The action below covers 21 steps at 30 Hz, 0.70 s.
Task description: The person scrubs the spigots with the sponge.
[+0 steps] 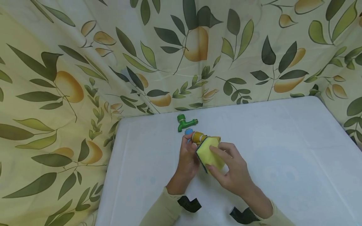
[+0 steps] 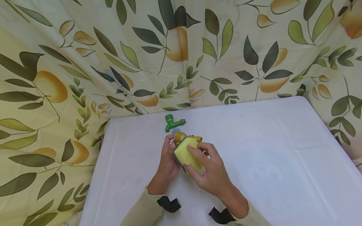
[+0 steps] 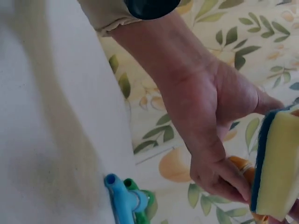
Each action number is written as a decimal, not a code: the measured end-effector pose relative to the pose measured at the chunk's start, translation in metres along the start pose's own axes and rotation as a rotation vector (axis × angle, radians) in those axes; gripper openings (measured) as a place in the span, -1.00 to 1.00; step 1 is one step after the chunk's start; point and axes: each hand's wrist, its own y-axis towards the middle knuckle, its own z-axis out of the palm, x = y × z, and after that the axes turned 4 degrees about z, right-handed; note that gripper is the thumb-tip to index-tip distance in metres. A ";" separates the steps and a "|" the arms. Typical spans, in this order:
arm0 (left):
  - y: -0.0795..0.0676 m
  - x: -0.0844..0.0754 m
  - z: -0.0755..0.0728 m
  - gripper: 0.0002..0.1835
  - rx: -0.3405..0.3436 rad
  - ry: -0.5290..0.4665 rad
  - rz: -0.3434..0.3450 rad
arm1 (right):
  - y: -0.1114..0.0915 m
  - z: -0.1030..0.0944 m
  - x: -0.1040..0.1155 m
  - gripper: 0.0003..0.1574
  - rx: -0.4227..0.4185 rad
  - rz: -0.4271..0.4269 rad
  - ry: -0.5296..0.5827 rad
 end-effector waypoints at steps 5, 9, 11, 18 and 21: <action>0.001 -0.002 -0.002 -0.13 0.026 -0.059 0.021 | 0.005 -0.004 -0.012 -0.39 -0.088 0.025 -0.160; 0.002 -0.006 -0.003 -0.12 0.038 -0.065 0.016 | 0.004 -0.007 -0.017 -0.37 -0.081 0.038 -0.169; 0.002 -0.007 -0.004 -0.11 0.048 -0.053 0.011 | 0.002 -0.008 -0.017 -0.36 -0.040 -0.011 -0.158; 0.002 -0.008 -0.008 0.01 0.101 -0.068 0.007 | 0.003 -0.014 -0.014 -0.39 -0.047 0.059 -0.127; 0.001 -0.010 -0.008 0.08 0.121 -0.062 -0.018 | 0.002 -0.015 -0.010 -0.37 -0.005 0.015 -0.111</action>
